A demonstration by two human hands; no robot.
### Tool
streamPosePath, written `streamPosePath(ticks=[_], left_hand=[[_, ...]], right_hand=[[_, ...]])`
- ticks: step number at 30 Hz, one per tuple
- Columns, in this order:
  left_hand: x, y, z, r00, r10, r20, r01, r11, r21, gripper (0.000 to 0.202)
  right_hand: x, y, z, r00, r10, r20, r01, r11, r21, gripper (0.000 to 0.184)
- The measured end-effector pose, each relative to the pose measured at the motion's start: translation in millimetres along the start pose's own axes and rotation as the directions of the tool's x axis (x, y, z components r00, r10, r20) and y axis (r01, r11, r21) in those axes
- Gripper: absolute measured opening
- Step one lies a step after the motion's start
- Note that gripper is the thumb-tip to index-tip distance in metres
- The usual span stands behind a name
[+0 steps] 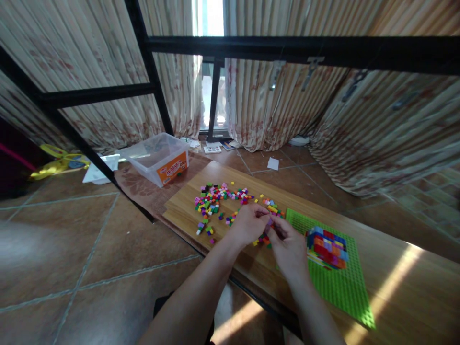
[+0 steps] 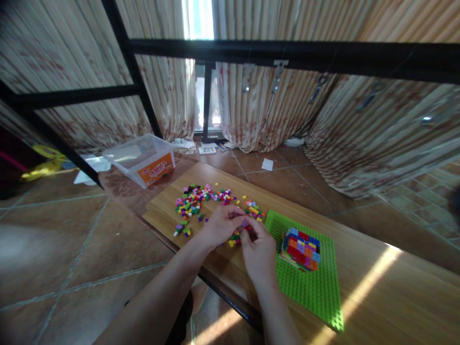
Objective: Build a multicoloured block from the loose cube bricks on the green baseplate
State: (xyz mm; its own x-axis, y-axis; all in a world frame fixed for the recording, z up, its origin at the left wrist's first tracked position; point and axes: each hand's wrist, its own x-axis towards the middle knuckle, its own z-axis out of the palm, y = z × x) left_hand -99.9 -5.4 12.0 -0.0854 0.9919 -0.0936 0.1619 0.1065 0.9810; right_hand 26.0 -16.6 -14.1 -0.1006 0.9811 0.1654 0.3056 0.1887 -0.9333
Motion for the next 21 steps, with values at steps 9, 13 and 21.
streamPosePath(ticks=[9, 13, 21], left_hand=[[20, 0, -55.6, 0.924, 0.147, -0.354, 0.143, 0.724, 0.675, 0.032], [34, -13, -73.0, 0.919, 0.26, -0.296, 0.128, 0.514, 0.848, 0.033], [45, -32, -65.4, 0.904, 0.337, -0.262, 0.085, 0.461, 0.883, 0.032]], right_hand=[[-3, -7, -5, 0.991, 0.008, -0.136, 0.0, 0.998, 0.059, 0.033], [-4, -13, -7, 0.989, 0.036, -0.142, -0.019, 0.992, 0.124, 0.032], [-3, -33, -19, 0.984, 0.072, -0.161, -0.039, 0.979, 0.198, 0.031]])
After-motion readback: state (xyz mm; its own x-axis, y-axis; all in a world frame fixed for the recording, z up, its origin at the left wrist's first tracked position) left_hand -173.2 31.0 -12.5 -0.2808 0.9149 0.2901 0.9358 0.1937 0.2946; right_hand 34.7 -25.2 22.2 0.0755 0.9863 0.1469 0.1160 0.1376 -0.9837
